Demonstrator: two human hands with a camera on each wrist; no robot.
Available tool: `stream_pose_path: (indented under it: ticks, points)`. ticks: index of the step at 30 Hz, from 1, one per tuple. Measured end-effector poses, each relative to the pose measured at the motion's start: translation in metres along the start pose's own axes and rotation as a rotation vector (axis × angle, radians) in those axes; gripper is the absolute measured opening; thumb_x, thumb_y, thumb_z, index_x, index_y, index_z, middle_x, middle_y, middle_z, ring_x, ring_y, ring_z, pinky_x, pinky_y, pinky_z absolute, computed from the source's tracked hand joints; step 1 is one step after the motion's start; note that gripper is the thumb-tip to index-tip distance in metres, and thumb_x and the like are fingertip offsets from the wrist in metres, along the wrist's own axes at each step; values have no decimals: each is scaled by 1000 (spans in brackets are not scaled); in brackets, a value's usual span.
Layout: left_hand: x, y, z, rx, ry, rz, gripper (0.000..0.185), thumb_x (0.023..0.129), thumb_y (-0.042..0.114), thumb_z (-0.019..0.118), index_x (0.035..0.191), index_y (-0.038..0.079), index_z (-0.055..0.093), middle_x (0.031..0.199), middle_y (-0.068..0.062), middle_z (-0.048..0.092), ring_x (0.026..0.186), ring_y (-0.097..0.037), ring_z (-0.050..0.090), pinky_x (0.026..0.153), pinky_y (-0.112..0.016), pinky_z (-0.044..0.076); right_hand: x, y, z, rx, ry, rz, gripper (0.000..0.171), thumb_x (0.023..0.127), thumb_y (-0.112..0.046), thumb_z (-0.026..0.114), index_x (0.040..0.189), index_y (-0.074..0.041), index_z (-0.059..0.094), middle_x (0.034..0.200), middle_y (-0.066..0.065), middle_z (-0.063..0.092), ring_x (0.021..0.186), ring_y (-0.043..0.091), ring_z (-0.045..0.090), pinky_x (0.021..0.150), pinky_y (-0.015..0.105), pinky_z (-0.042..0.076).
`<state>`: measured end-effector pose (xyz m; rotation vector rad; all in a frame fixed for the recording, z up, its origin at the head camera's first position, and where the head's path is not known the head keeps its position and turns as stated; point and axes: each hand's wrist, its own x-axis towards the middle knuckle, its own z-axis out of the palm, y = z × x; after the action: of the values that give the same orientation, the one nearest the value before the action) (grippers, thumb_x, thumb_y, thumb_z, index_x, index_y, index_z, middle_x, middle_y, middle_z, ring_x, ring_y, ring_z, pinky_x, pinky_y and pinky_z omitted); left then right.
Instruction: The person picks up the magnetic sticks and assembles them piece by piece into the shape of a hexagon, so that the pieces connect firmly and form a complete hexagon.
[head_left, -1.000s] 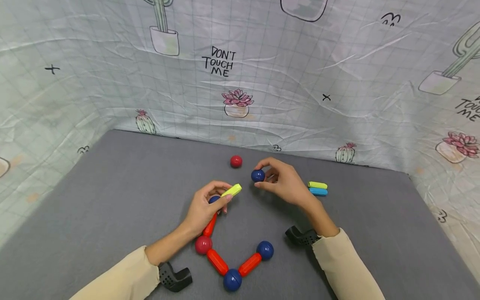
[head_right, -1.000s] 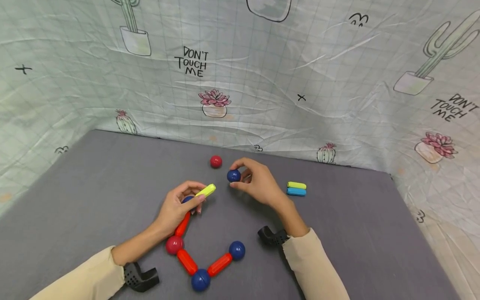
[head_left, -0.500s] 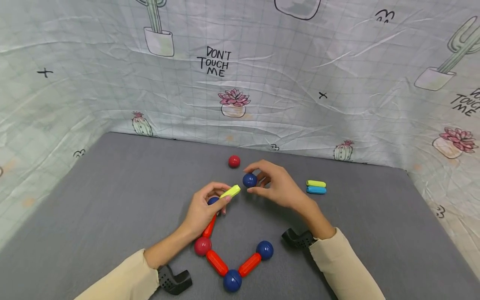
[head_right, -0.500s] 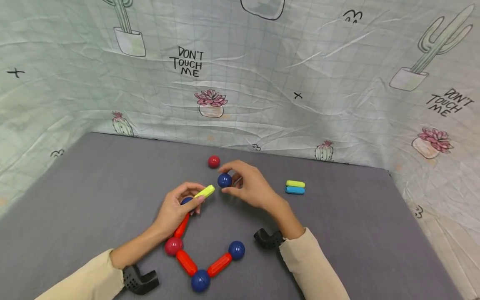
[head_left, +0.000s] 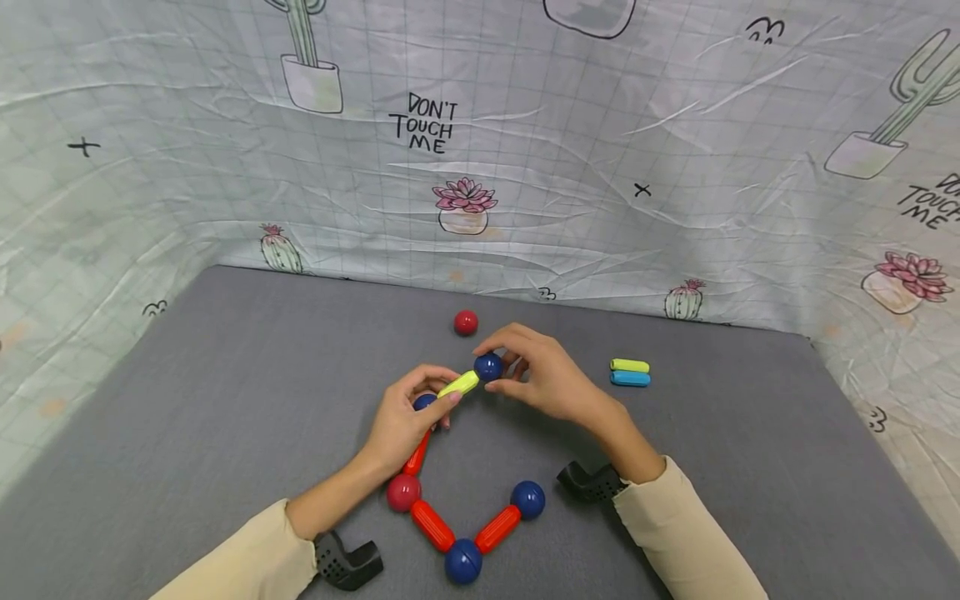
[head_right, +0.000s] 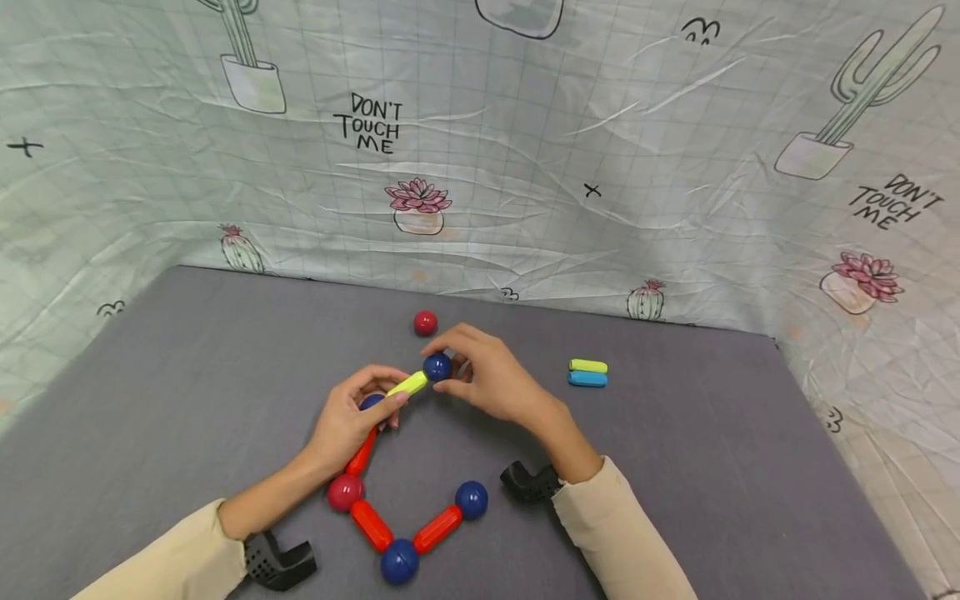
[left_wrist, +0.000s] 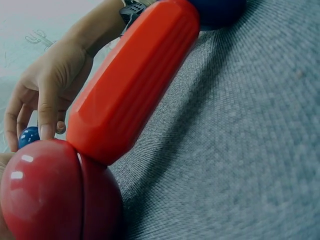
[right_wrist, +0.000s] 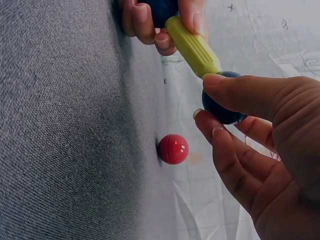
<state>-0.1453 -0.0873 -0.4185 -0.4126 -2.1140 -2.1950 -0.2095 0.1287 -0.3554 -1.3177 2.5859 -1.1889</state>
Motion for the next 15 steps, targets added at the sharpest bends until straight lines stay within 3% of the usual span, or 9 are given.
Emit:
stream_pose_path:
  ticks: [5, 10, 15]
  points:
    - [0, -1, 0, 9, -4, -5, 22, 90, 9, 68, 111, 2, 63, 88, -16, 61, 60, -25, 58, 54, -27, 48, 0, 0, 2, -7, -2, -1, 40, 79, -8, 79, 115, -8, 63, 112, 1, 58, 80, 20, 59, 65, 25, 52]
    - [0, 1, 0, 28, -54, -15, 26, 91, 11, 67, 116, 5, 62, 90, -15, 63, 63, -31, 61, 57, -30, 51, 0, 0, 4, 1, -3, -16, 40, 78, -9, 79, 115, -9, 64, 111, 0, 59, 81, 20, 60, 65, 25, 52]
    - [1, 2, -2, -24, -95, -18, 27, 92, 6, 65, 118, 1, 58, 88, -22, 63, 62, -30, 62, 58, -29, 51, 0, -1, 7, 19, -22, -21, 40, 80, -9, 78, 117, -11, 64, 111, -1, 60, 83, 18, 60, 67, 25, 53]
